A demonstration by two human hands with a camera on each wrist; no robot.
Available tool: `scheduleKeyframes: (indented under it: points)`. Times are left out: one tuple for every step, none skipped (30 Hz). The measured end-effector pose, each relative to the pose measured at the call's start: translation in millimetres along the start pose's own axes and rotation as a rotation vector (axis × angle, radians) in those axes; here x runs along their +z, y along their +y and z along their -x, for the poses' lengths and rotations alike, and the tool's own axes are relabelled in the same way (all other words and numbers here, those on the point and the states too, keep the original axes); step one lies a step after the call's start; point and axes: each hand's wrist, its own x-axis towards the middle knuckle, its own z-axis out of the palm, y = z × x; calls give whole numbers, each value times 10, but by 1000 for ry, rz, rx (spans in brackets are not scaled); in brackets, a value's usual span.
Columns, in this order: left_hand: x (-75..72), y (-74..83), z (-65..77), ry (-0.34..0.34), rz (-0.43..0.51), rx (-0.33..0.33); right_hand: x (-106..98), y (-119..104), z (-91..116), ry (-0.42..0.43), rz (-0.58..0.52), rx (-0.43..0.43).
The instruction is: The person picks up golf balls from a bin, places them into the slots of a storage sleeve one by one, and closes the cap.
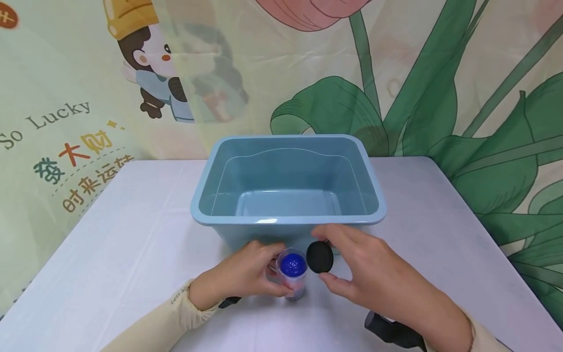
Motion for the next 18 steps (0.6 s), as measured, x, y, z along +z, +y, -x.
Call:
scheduleKeyframes:
  points:
    - [-1,0,-1,-1,1,-1,-1,-4,-10,5,-4,-4]
    - [-1,-1,-1,-2,1,-4,-3,-8,-19,9,-10,-7]
    - [0,-2,-3,-2,1,-6,-3,-13,-28,13,-16,-11]
    - [0,-4,-2,-3,1,-9,-4,-18,-39,14,-21,-16]
    - [-1,-4,0,-5,2,-13,-4,-22,-49,16,-25,-23]
    - [-1,-6,0,-7,6,-17,-4,-27,-59,18,-29,-30]
    - [-1,-7,0,-9,10,-20,-4,-32,-69,19,-33,-38]
    - [0,-8,-1,-12,13,-23,-4,-36,-79,20,-36,-48]
    - [0,-8,-1,-15,16,-26,-1,-41,-92,21,-41,-59]
    - [-2,-7,0,-17,20,-29,2,-45,-105,22,-44,-71]
    - [-4,-5,0,-18,22,-31,4,-49,-120,22,-48,-83]
    - [-5,-4,-1,-19,22,-32,7,-53,-135,17,-56,-90]
    - [-9,-1,0,-20,20,-34,9,-59,-151,12,-62,-94]
    - [-11,0,-1,-21,18,-33,12,-65,-168,4,-71,-99]
    - [-12,0,-1,-21,15,-32,14,-71,-185,-4,-79,-104]
    - [-14,1,-1,-22,14,-30,15,-77,-201,-13,-85,-109]
    - [-14,0,-2,-23,12,-30,17,-84,-216,-23,-90,-113]
    - [-16,1,-1,-24,11,-28,18,-90,-231,-35,-93,-113]
